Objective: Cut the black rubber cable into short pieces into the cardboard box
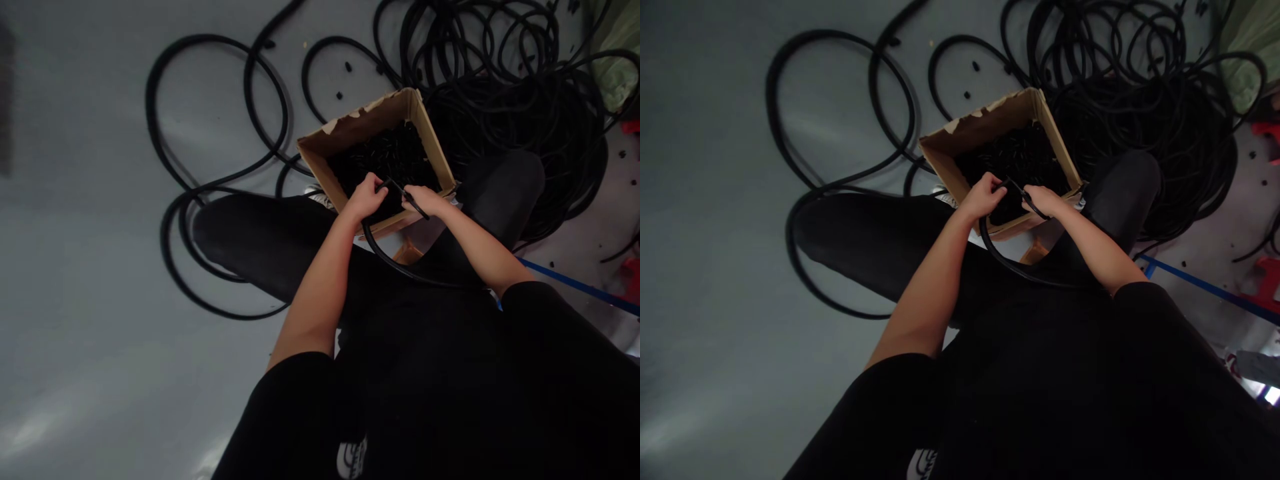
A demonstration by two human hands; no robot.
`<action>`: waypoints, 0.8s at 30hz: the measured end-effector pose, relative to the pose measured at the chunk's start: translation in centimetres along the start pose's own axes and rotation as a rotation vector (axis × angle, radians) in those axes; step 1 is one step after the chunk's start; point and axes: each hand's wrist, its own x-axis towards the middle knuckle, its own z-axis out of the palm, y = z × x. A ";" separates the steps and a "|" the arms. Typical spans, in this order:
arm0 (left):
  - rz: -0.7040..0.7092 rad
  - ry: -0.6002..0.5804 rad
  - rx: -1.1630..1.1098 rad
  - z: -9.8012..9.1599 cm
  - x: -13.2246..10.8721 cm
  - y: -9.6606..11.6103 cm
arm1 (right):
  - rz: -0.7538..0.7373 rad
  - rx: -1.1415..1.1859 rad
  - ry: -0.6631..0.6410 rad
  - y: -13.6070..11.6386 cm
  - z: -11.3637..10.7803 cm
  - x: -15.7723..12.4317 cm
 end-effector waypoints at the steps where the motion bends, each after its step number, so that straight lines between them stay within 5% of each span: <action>1: 0.001 0.003 -0.023 0.0 0.1 -0.1 | -0.010 0.013 -0.022 0.2 0.1 0.2; 13: -0.059 -0.121 -0.316 1.1 -0.2 -0.1 | -0.194 0.200 -0.046 1.9 1.4 1.5; 24: 0.009 -0.090 -0.334 0.8 0.3 -0.7 | -0.250 0.218 -0.058 2.6 1.2 1.4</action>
